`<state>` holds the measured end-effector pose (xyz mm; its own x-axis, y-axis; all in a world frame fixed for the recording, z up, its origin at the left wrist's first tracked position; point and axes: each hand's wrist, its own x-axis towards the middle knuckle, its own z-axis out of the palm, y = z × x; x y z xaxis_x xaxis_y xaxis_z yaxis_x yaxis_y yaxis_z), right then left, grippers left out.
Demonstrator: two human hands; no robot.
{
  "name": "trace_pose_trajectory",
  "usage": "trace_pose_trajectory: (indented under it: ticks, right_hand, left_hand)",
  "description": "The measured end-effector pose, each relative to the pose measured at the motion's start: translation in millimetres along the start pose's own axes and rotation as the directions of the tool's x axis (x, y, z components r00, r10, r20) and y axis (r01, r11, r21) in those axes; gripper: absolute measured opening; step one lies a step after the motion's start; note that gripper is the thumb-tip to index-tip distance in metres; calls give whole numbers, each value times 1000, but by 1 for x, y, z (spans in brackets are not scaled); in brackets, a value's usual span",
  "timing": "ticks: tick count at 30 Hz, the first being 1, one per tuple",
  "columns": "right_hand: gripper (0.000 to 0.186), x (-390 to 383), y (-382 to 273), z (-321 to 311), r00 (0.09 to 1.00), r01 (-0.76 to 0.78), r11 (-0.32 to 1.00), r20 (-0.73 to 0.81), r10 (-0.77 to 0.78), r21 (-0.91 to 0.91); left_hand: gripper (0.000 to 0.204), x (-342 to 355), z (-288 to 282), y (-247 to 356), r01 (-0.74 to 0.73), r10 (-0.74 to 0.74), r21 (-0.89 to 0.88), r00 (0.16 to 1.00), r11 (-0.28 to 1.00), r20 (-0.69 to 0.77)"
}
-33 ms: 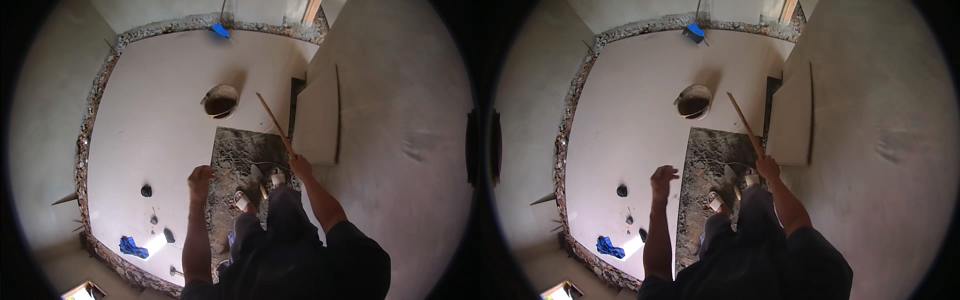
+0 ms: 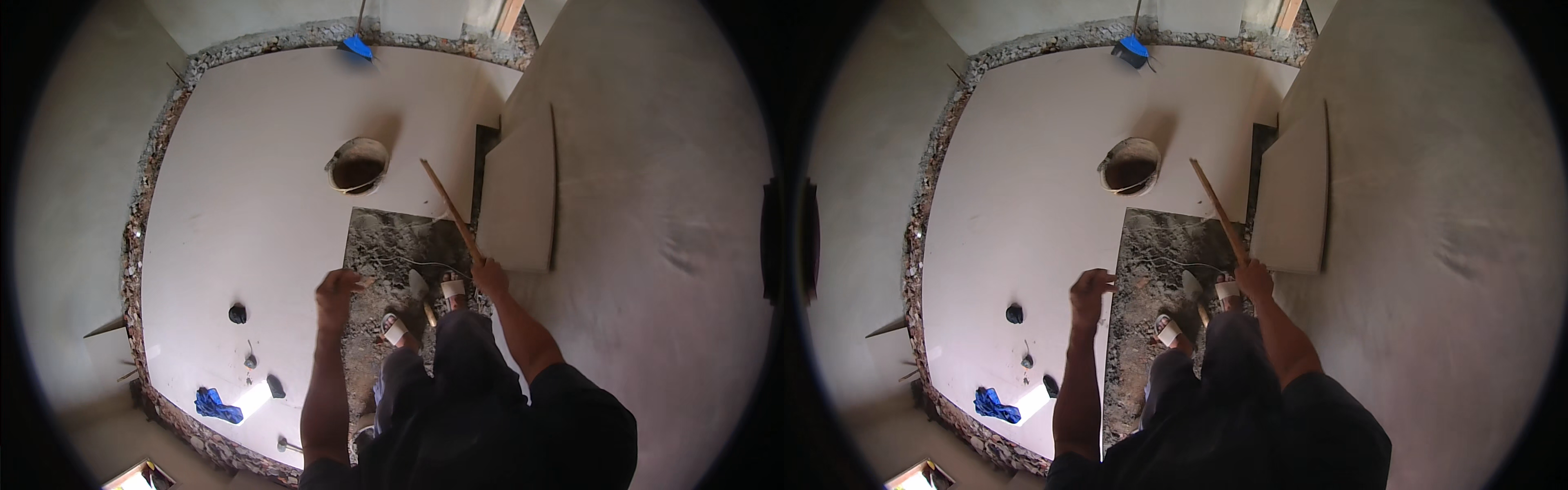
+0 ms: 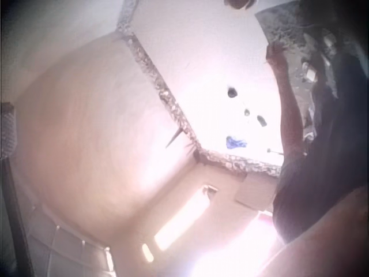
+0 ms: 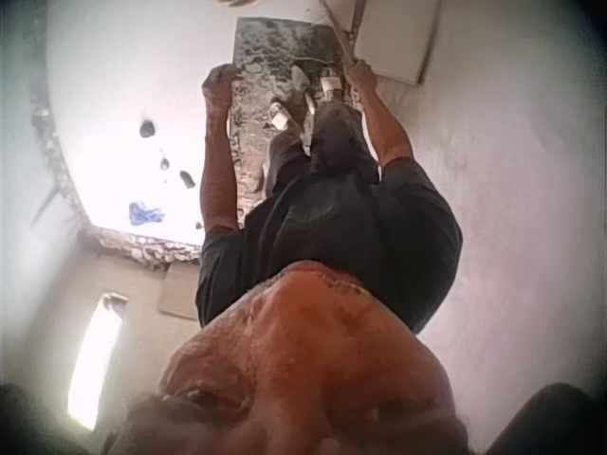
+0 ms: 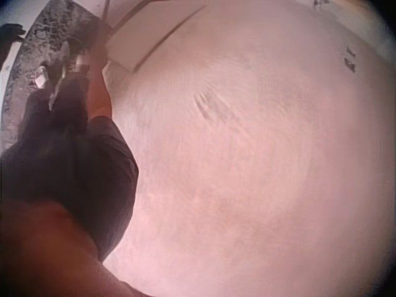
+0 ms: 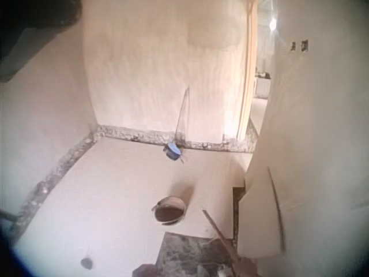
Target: The person scoops cement from a bucket and spreads it onto the floor using a trowel. They repeatedly smooth the cement over a section of the floor, preparing the surface for tiling.
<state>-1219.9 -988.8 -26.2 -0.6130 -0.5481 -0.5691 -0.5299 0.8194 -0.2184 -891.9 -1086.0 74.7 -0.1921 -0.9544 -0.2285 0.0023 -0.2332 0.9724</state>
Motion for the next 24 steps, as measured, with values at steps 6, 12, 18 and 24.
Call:
trace_pose_trajectory:
  ticks: [6,12,18,24]
  right_hand:
    - [45,121,34,102,991,-97,995,92,99,-19]
    - [44,288,-5,152,999,-50,999,13,50,-12]
    - [58,505,-139,-11,758,471,876,-463,-460,-101]
    - [49,544,-140,-82,581,694,715,-654,-485,87]
  left_hand:
    - [19,11,103,-87,231,-303,453,948,861,93]
    - [25,46,163,-190,411,-561,576,821,706,102]
    - [24,300,222,-206,-544,137,809,839,222,526]
    - [55,481,272,-60,-390,365,649,913,653,182]
